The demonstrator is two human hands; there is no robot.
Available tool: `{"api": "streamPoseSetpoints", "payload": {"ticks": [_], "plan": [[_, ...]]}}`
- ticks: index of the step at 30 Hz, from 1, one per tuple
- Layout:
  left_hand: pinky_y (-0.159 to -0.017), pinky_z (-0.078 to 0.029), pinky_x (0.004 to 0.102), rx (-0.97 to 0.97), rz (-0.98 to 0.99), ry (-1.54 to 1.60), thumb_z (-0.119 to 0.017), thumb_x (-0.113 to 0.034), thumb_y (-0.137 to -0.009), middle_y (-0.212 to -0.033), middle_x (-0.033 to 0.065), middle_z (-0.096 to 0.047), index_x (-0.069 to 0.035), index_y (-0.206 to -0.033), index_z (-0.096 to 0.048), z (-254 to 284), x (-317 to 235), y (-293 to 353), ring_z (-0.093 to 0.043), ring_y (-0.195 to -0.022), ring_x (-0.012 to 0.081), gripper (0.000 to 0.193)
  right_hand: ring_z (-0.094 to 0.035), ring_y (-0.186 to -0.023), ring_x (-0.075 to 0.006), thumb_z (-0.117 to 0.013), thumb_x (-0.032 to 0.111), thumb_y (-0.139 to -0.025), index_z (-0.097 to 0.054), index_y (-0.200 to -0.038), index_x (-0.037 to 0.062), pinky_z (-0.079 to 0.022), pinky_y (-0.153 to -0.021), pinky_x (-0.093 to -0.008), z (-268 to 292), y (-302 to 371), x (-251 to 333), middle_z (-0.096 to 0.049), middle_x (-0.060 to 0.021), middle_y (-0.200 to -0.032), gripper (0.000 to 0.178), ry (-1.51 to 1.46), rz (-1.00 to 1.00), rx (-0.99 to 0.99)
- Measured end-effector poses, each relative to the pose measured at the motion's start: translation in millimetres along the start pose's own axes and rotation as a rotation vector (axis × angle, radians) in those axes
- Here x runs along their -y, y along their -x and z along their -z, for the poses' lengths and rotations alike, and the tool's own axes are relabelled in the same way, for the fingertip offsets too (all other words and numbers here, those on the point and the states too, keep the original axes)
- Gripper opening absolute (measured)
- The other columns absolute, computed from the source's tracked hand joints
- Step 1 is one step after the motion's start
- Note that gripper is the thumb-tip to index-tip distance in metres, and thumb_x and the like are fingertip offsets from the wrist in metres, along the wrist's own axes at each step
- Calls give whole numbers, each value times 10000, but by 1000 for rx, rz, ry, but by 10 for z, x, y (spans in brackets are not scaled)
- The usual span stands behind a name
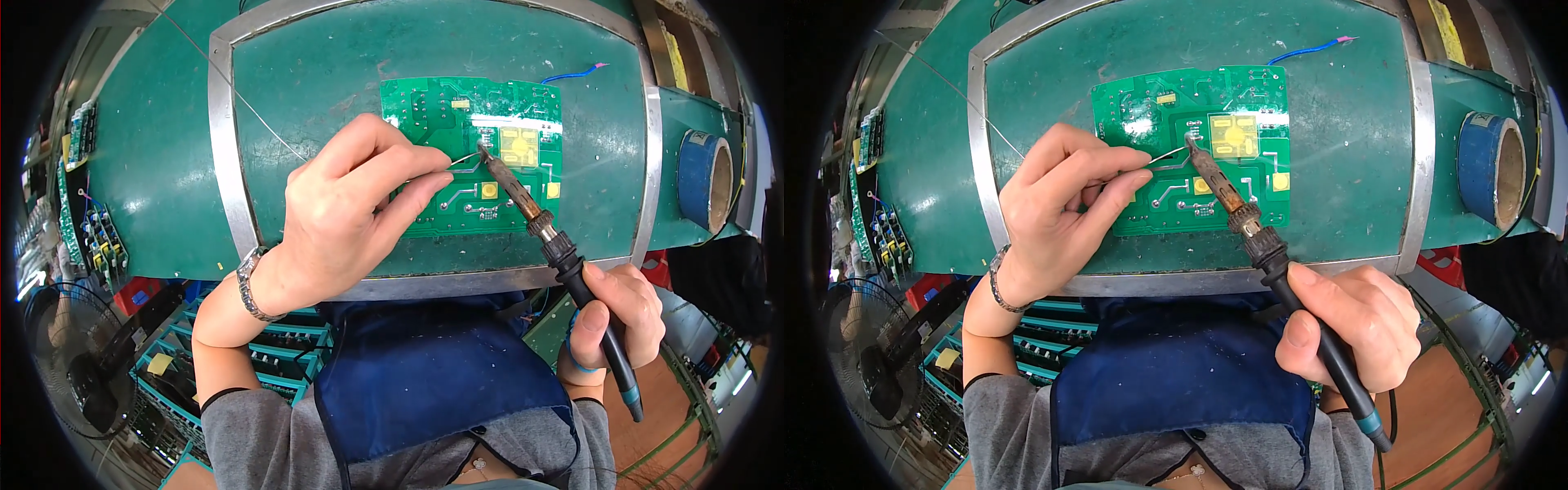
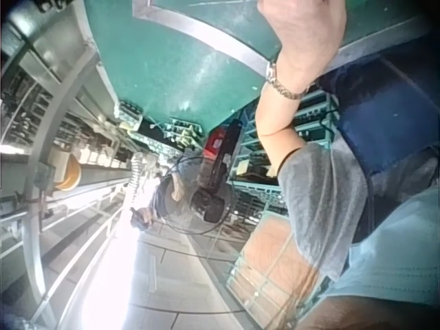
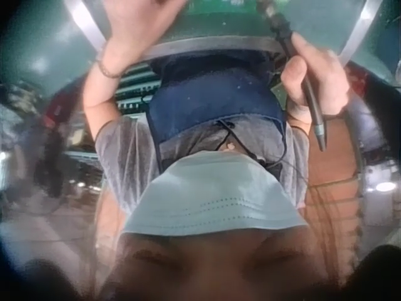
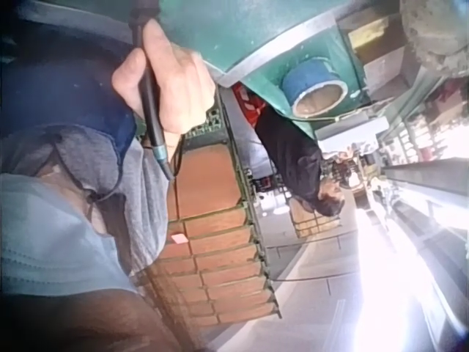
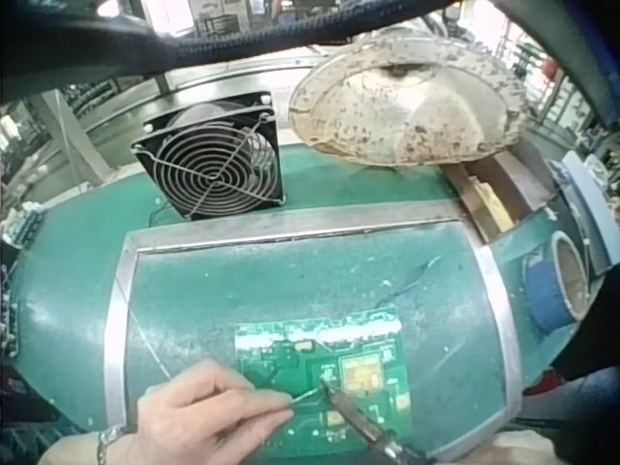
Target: The person solders connections on a circuit board using a soldering iron and solder wire, sets it aside, and takes another circuit board from a pile. They then solder various points on both sides of the new circuit board using the soldering iron and solder wire.
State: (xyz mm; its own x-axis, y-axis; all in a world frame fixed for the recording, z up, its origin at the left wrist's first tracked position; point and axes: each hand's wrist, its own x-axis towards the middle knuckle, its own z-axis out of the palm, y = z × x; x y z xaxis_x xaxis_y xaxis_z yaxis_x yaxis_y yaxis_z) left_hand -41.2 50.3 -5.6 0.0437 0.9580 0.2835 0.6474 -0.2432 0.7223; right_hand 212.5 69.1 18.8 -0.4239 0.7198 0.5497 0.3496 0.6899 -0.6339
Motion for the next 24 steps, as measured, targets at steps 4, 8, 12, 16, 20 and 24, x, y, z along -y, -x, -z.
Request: {"api": "streamPoseSetpoints", "payload": {"ticks": [4, 8, 12, 16, 20, 24], "plan": [[-466, -372, 210, 2, -24, -3, -765, 10, -728, -778, 16, -557, -44, -886, -718, 5, -1, 7, -468, -540, 58, 174, -547, -431, -153, -669, 156, -820, -650, -878, -61, -410, -390, -247, 42, 35, -1, -640, -100, -628, 225, -6, 2, 6], [-472, -384, 215, 18, -44, 2, -767, 9, -722, -777, 21, -561, -46, -889, -723, 9, -10, 11, -486, -546, 71, 181, -539, -415, -148, -658, 157, -821, -649, -868, -61, -402, -384, -244, 41, 57, 9, -634, -97, -602, 224, -33, -1, -7], [-471, -384, 215, 28, -36, -1, -762, 19, -720, -776, 22, -560, -49, -887, -725, 18, -16, 21, -485, -547, 70, 185, -526, -389, -150, -652, 161, -820, -647, -862, -65, -397, -377, -243, 34, 72, 28, -623, -91, -572, 230, -46, -17, 0], [-468, -377, 213, 48, -9, -2, -760, 24, -717, -773, 22, -559, -50, -883, -725, 43, -8, 32, -480, -547, 68, 185, -536, -393, -154, -654, 149, -814, -645, -859, -70, -398, -372, -242, -7, 105, 21, -619, -89, -566, 224, -64, -7, -5], [-466, -370, 210, 62, -6, -22, -762, 20, -713, -763, 13, -555, -58, -879, -726, 81, -5, 26, -475, -547, 65, 187, -553, -404, -156, -662, 138, -805, -646, -853, -73, -404, -368, -241, -46, 102, 34, -612, -82, -556, 217, -88, -13, -13], [-469, -367, 209, 88, 25, -27, -764, 12, -713, -759, 4, -552, -64, -876, -730, 134, 9, 19, -469, -546, 61, 184, -554, -402, -160, -671, 142, -800, -647, -848, -68, -406, -366, -243, -84, 100, 39, -615, -78, -561, 217, -107, -19, -6]]}}
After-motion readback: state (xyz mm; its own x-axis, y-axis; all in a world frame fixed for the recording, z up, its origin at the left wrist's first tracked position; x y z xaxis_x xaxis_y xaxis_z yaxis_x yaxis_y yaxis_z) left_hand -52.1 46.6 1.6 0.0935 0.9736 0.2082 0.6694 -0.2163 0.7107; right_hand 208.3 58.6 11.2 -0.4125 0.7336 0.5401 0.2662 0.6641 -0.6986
